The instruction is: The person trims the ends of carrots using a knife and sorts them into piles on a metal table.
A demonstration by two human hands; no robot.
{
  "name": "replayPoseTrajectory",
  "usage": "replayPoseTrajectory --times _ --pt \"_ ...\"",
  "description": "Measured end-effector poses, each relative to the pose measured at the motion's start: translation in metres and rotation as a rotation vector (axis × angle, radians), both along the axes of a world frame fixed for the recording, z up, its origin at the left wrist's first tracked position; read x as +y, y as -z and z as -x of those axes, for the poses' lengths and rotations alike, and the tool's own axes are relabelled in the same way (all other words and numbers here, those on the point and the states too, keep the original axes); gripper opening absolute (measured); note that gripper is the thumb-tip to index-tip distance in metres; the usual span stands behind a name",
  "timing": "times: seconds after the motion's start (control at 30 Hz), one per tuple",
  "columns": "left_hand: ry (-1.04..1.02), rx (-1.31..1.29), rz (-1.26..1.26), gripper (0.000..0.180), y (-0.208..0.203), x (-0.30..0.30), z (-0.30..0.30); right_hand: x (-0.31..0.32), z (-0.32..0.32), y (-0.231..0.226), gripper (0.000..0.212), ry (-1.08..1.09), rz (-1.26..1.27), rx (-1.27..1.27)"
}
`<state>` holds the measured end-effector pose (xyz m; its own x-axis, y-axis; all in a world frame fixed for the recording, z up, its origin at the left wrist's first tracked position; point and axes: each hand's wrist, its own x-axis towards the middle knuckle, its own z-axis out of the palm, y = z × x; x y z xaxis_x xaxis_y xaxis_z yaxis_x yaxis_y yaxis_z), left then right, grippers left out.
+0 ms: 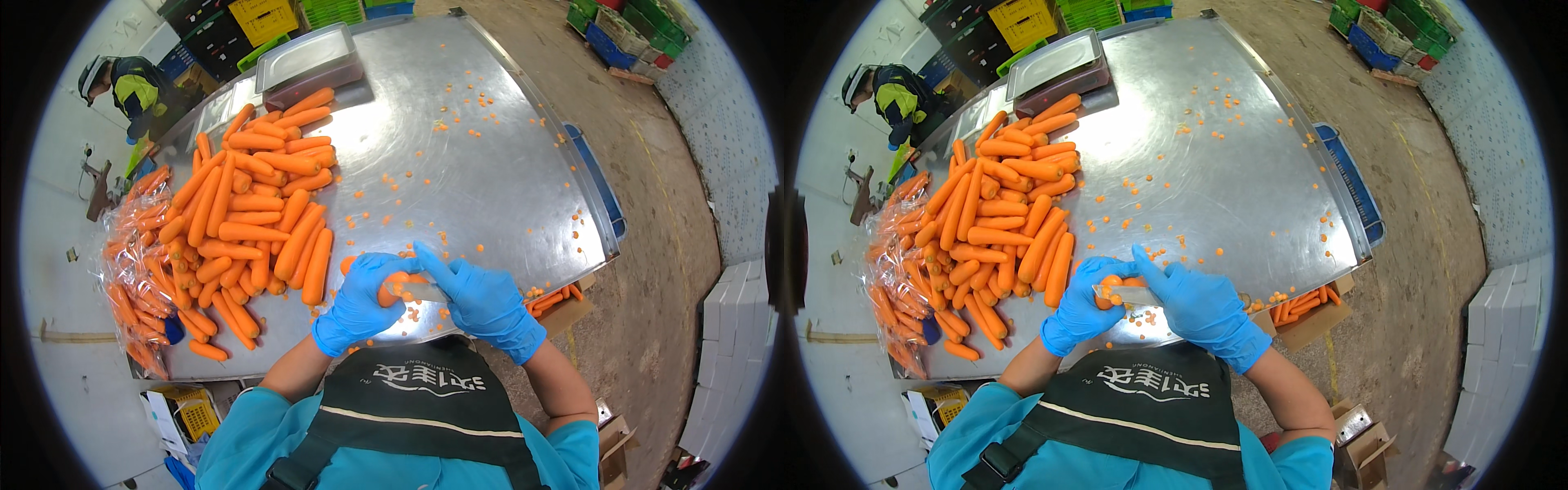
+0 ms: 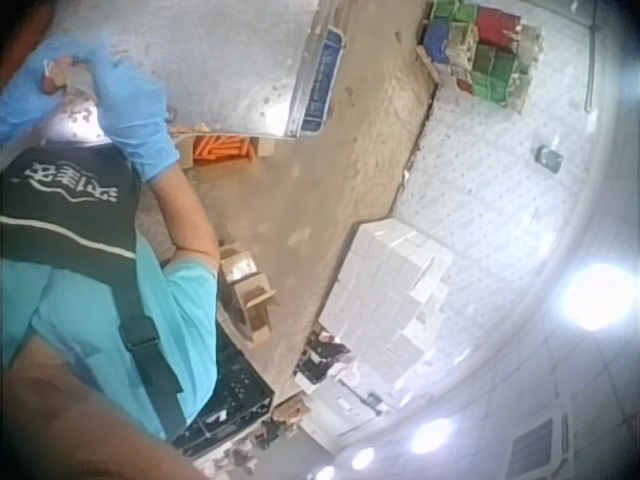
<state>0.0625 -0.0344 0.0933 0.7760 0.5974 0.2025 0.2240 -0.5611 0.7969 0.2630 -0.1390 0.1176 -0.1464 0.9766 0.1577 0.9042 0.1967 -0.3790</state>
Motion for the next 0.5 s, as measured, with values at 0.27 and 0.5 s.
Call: replayPoseTrajectory --times 0.27,0.5 --pt "-0.030 0.033 -0.137 0.051 -0.013 0.008 0.016 -0.002 -0.031 0.042 0.067 0.344 0.083 0.320" --pt "-0.540 -0.273 0.032 0.047 -0.074 0.083 0.125 -0.027 -0.014 0.084 0.059 0.504 0.291 0.615"
